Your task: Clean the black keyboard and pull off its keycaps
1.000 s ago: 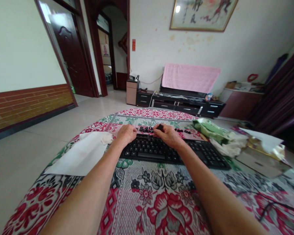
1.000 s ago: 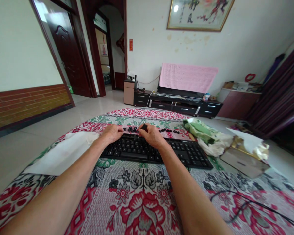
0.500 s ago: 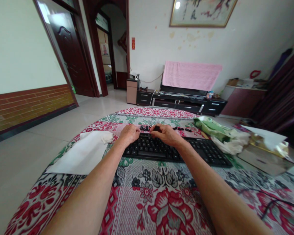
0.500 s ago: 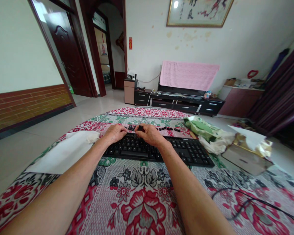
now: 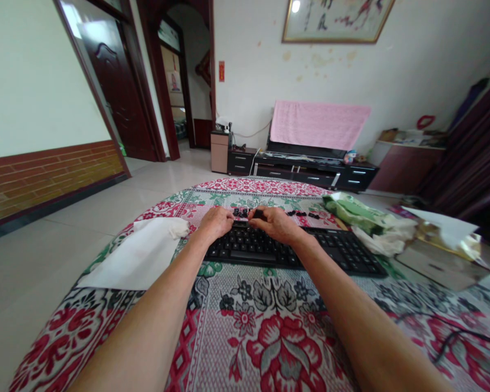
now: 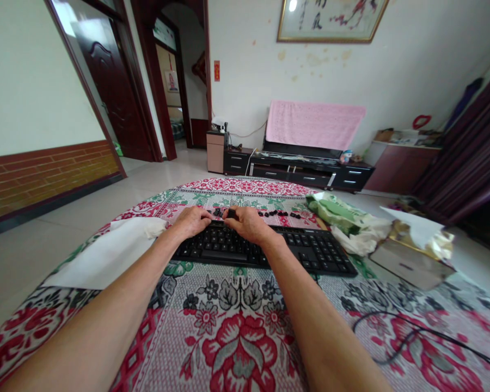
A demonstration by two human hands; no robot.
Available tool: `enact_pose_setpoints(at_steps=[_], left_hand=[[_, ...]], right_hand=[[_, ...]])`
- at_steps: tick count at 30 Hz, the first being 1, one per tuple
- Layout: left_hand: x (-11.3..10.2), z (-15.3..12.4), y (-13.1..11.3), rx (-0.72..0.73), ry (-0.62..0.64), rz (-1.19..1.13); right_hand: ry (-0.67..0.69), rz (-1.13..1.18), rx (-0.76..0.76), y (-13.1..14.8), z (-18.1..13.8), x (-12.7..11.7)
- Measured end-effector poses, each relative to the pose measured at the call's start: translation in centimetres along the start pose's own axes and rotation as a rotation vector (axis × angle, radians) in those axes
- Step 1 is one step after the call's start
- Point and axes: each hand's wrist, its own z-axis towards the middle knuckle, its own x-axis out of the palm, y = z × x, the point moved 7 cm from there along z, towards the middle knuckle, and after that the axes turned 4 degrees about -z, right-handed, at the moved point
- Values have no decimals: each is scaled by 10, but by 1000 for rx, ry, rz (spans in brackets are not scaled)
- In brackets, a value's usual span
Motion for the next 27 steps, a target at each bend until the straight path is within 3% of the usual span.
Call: enact_pose_setpoints(at_steps=[27], left_hand=[[2,1,0,19,27,22]], right_hand=[[0,-95,-63,10,8,8]])
